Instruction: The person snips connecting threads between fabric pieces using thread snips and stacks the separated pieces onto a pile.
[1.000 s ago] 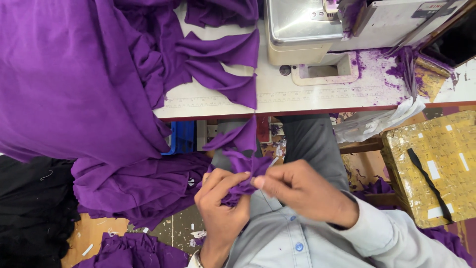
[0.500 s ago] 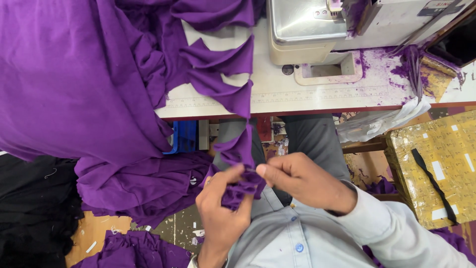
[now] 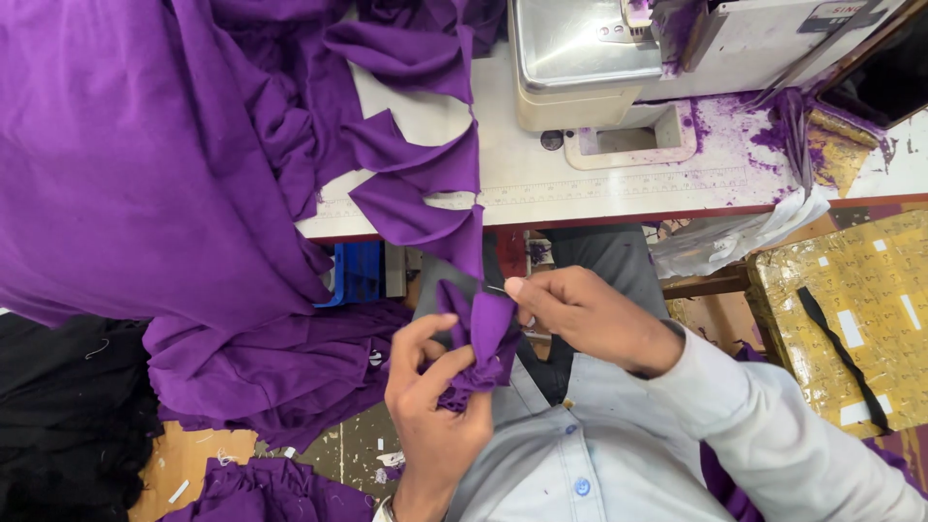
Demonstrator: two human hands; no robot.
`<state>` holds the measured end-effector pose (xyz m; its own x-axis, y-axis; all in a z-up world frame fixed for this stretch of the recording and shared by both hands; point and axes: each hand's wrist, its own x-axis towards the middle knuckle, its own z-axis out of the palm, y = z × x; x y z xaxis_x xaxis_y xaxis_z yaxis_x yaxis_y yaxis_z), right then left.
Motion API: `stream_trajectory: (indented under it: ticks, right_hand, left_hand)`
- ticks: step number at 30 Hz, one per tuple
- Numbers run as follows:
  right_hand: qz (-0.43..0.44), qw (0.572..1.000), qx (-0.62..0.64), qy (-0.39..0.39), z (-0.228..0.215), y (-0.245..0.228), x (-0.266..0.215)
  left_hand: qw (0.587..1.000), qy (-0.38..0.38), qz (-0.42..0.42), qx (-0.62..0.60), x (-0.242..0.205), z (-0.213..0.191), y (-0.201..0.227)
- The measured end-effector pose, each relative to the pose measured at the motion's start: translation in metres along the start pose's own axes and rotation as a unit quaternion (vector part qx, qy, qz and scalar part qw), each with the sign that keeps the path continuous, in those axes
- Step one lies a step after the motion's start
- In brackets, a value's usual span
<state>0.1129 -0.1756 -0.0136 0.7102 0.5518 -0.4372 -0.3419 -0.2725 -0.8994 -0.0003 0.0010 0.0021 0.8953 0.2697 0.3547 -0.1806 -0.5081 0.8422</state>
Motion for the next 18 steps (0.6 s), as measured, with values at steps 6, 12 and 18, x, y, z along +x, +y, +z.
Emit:
stream_trajectory:
  ticks: [6,12,18]
  right_hand:
    - [-0.031,0.999,-0.026,-0.026,0.003,-0.028,-0.008]
    - [-0.132,0.977,-0.167,-0.012,0.018,-0.031,-0.036]
    - [-0.085,0.994,-0.062,0.023,0.010,-0.016,-0.023]
  left_hand:
    - [0.997,-0.031,0.045,0.045,0.005,-0.002,0.000]
    - [1.000,-0.018,0.021,0.016,0.015,0.004,0.004]
    - [0.997,0.035,0.024,0.071,0.007,0.003,0.002]
